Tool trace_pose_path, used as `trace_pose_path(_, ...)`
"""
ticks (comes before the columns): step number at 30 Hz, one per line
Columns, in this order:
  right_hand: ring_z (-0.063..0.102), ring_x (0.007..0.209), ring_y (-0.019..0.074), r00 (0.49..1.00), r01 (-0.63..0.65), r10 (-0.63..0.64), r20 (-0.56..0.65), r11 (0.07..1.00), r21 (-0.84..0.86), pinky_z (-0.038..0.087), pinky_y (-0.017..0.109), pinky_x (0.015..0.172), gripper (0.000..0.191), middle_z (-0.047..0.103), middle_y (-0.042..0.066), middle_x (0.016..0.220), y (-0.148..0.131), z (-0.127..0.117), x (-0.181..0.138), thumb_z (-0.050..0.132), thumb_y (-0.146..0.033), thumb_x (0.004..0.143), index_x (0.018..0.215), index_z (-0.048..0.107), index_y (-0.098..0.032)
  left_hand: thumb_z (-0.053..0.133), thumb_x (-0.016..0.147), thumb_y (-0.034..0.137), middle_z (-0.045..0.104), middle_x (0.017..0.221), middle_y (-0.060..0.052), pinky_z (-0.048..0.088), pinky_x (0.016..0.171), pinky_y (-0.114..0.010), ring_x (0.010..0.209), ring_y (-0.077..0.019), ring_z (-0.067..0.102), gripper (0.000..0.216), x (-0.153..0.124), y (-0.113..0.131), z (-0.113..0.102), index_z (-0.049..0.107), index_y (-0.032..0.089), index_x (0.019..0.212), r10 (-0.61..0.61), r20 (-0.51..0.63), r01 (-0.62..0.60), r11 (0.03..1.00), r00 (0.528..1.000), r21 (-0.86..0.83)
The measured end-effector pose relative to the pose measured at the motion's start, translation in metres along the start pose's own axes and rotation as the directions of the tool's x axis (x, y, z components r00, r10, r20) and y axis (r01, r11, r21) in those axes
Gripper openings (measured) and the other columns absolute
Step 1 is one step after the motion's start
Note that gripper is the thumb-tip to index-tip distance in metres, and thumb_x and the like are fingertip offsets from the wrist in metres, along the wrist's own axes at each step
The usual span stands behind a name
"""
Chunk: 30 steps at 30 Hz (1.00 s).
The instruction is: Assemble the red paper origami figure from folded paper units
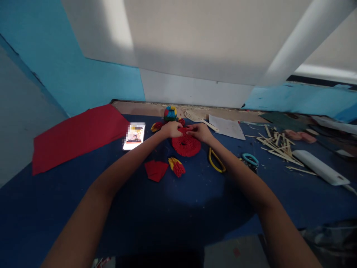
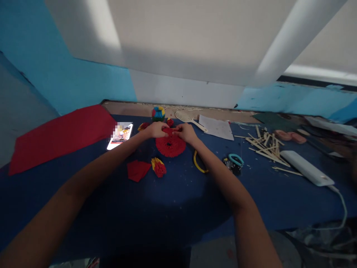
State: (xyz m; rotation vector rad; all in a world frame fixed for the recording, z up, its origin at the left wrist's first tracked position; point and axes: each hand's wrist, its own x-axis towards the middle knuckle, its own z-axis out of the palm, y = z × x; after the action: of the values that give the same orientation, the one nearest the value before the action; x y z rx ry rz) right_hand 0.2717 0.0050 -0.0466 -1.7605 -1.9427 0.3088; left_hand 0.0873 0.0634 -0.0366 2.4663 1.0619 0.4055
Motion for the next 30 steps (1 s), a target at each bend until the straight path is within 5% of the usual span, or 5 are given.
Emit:
trace_pose_path(4,0.064,0.073,0.0157,0.989,0.139,-0.129,0.077,0.979,-0.147,0.040,0.024,0.067,0.012,0.076,0.006,0.084,-0.018,-0.004,0.000,0.068,-0.022,0.083,0.086,0.077,-0.014,0.072,0.063,0.018,0.071,0.084,-0.002,0.042,0.063,-0.021,0.074,-0.0157,0.061,0.032,0.013,-0.002,0.004,0.074,0.011,0.095,0.073,0.130,-0.064,0.995,0.989,-0.075)
trace_pose_path(9,0.066,0.085,0.0209,0.972,0.232,-0.231,0.043,0.915,-0.330,0.040,0.029,0.078,0.016,0.076,0.013,0.094,-0.030,0.000,-0.002,0.062,-0.018,0.086,0.093,0.075,-0.013,0.070,0.063,0.015,0.070,0.077,-0.003,0.041,0.060,-0.022,0.067,-0.0149,0.058,0.025,0.017,-0.008,0.010,0.075,0.008,0.087,0.102,0.046,-0.099,0.993,0.994,-0.070)
trace_pose_path(14,0.066,0.078,0.0187,0.994,0.100,-0.103,-0.038,0.992,-0.080,0.043,0.027,0.072,0.036,0.076,0.009,0.092,-0.012,0.003,0.000,0.075,-0.024,0.077,0.111,0.070,-0.013,0.067,0.065,0.013,0.074,0.089,-0.006,0.046,0.070,-0.023,0.078,-0.0179,0.063,0.030,0.010,-0.011,0.009,0.076,0.009,0.093,0.115,-0.023,-0.117,0.986,0.993,-0.116)
trace_pose_path(20,0.062,0.069,0.0146,0.998,0.056,-0.051,-0.033,0.987,0.151,0.043,0.024,0.064,0.013,0.074,0.004,0.079,0.008,0.005,0.005,0.071,-0.020,0.073,0.083,0.075,-0.014,0.075,0.065,0.021,0.072,0.085,-0.006,0.042,0.062,-0.022,0.073,-0.0163,0.060,0.030,0.008,-0.006,0.006,0.076,0.007,0.092,0.073,-0.014,-0.074,0.993,0.997,-0.096)
trace_pose_path(30,0.068,0.077,0.0179,0.994,0.043,-0.052,-0.096,0.995,-0.094,0.046,0.027,0.074,0.019,0.078,0.007,0.086,-0.008,0.009,0.000,0.068,-0.017,0.076,0.092,0.078,-0.017,0.070,0.068,0.025,0.062,0.063,-0.001,0.034,0.056,-0.023,0.061,-0.0142,0.053,0.019,0.005,-0.007,0.007,0.075,0.009,0.076,0.048,-0.033,-0.051,0.994,0.998,-0.095)
